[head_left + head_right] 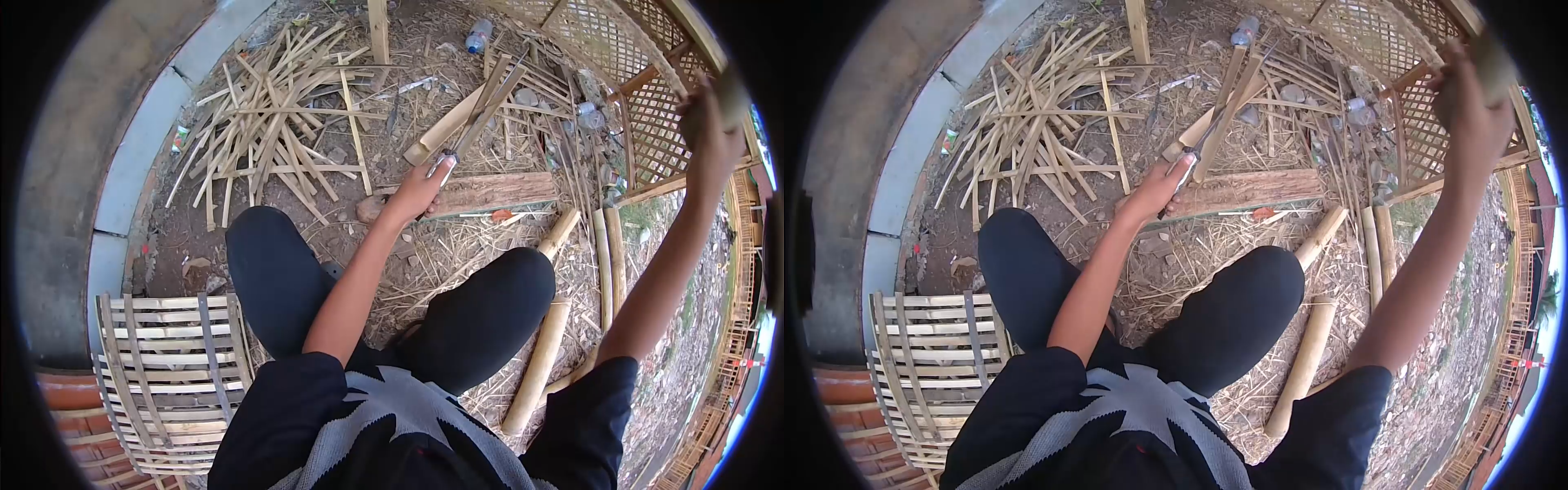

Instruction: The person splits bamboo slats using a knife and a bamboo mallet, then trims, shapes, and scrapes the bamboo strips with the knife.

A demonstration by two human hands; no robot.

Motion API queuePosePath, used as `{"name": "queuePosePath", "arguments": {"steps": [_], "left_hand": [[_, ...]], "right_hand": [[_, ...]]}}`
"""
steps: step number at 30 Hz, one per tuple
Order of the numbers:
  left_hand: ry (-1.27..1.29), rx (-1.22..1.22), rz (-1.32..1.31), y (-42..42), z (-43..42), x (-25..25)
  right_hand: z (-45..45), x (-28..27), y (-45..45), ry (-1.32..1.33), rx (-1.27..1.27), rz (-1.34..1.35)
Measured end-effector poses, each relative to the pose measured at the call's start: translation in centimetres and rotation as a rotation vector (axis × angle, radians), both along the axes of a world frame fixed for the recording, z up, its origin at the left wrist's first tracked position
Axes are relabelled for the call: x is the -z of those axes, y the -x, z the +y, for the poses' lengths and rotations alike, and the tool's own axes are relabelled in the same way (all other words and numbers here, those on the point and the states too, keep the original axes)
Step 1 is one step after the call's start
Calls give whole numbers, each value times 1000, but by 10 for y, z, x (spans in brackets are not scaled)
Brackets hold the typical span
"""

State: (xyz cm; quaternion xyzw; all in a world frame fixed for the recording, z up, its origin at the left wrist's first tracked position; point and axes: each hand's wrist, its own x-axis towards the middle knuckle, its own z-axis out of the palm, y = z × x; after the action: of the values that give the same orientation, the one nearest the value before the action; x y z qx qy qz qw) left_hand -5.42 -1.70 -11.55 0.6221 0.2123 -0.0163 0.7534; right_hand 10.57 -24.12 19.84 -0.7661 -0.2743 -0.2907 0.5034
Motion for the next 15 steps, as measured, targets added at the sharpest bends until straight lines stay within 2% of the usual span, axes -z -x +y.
{"name": "queuePosePath", "arguments": {"steps": [2, 3, 4, 6, 7, 9, 11, 13, 14, 15], "left_hand": [[-31, 10, -32, -7, -1, 11], [-43, 19, -40, -5, -3, 16], [-49, 30, -19, -1, -7, 16], [-77, 28, -8, 2, -9, 5], [23, 15, 49, 0, -12, -5], [-66, 54, 23, -1, -12, 31], [-122, 85, 31, -14, -4, 42], [-76, 92, 116, -7, -15, 47], [-79, 87, 111, -7, -14, 45], [-88, 85, 104, -9, -12, 40]], "right_hand": [[5, 11, -5, -226, -17, -143], [8, 51, -13, -198, 11, -220], [7, 118, -22, -5, 67, -158], [-4, 236, -22, 735, 101, 220], [-13, 253, -17, 985, 83, 346], [-19, 217, -18, 886, 80, 325], [-23, 150, -18, 838, 103, 113], [-26, 83, -14, 677, 195, 118], [-29, 53, -10, 560, 153, 110], [-36, 29, -13, 520, 206, -10]]}}
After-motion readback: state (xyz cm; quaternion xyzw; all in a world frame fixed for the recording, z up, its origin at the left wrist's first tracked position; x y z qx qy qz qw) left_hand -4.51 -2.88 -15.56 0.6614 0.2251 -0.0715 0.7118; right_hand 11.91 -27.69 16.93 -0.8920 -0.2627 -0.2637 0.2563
